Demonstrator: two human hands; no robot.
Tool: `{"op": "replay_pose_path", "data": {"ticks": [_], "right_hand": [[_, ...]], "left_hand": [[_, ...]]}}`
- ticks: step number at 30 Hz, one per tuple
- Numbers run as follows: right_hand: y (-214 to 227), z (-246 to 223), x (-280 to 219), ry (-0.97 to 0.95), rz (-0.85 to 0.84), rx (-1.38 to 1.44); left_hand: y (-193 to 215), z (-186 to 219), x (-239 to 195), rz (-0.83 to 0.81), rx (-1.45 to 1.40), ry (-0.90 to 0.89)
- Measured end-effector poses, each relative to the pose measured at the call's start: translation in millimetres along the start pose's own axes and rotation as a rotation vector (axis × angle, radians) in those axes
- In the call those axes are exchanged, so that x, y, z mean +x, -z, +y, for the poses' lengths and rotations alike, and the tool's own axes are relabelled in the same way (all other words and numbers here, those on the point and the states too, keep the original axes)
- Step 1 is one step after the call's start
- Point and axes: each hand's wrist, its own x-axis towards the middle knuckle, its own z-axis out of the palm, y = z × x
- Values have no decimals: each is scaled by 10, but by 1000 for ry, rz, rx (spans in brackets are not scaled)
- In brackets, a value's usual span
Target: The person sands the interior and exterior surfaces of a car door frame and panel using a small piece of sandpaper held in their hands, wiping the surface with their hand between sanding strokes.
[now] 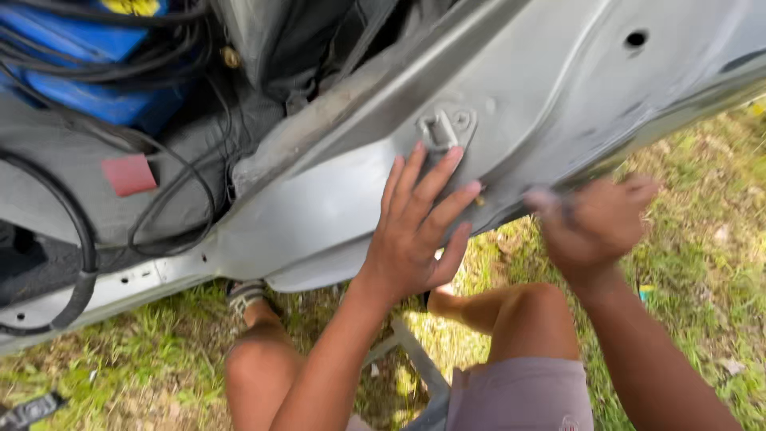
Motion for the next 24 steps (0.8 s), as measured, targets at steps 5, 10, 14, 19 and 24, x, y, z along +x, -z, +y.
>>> {"op": "replay_pose_path", "data": {"ticks": [5,10,14,19,24], "right_hand": [[192,-356,329,196,107,292],[400,-448,403,-35,244,775],[755,-755,97,-542,-255,1160],[971,-609,-564,-849,-382,1448],[1184,-605,-816,-567,-325,1506]], "left_hand": [[-4,-7,41,15,-1,-11],[-58,12,-10,1,-46,0],[49,305,118,322,-127,-68],[190,865,-11,17,-368,231],[207,1351,-400,-207,-588,727]]}}
